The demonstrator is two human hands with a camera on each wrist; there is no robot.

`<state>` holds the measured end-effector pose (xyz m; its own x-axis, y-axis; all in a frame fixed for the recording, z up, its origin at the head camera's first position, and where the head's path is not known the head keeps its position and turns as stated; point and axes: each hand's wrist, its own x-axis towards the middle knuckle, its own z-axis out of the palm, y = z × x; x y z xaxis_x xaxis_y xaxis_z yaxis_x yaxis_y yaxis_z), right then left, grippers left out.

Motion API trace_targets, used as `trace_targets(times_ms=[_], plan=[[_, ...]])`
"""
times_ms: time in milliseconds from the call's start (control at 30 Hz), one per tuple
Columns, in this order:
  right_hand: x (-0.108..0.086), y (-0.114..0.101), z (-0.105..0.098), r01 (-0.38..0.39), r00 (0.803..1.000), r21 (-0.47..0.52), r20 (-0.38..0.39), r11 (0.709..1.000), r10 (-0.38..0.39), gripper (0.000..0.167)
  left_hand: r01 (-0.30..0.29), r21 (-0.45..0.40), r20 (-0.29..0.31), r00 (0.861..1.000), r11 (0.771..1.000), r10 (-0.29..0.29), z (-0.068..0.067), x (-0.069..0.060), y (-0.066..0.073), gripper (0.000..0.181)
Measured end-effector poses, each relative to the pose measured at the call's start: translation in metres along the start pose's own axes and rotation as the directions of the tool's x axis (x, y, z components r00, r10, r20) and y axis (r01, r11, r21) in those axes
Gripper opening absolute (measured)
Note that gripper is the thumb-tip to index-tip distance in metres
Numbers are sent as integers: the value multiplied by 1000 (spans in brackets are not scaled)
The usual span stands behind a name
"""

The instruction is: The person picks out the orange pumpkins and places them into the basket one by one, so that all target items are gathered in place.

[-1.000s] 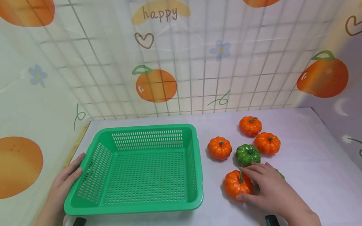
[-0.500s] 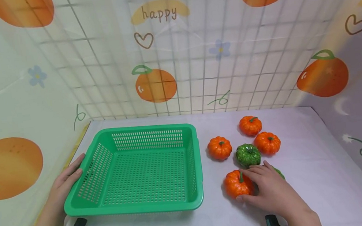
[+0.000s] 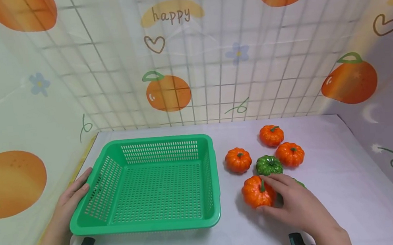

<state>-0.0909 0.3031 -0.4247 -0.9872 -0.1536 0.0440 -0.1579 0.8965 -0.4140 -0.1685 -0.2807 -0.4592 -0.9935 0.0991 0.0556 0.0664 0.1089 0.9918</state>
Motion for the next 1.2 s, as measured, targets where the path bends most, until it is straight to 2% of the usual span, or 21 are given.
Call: trace_targets(times_ms=[133, 300, 400, 800, 1200], plan=[[2, -4, -3, -1, 1000, 23, -15, 1000, 1, 90, 7, 0, -3, 1000, 1000, -7, 0, 0, -2, 54], [2, -3, -3, 79, 992, 43, -97, 996, -75, 81, 10, 3, -3, 1000, 1000, -10, 0, -1, -1, 54], [3, -3, -2, 102, 986, 44, -134, 994, -95, 79, 9, -1, -1, 1000, 1000, -9, 0, -1, 0, 54], [16, -10, -5, 18, 994, 73, -108, 997, -10, 87, -6, -10, 2, 1000, 1000, 6, 0, 1, -2, 54], [32, -20, -15, 98, 985, 40, -143, 994, -91, 84, 11, 23, -20, 1000, 1000, -11, 1, -1, -3, 53]])
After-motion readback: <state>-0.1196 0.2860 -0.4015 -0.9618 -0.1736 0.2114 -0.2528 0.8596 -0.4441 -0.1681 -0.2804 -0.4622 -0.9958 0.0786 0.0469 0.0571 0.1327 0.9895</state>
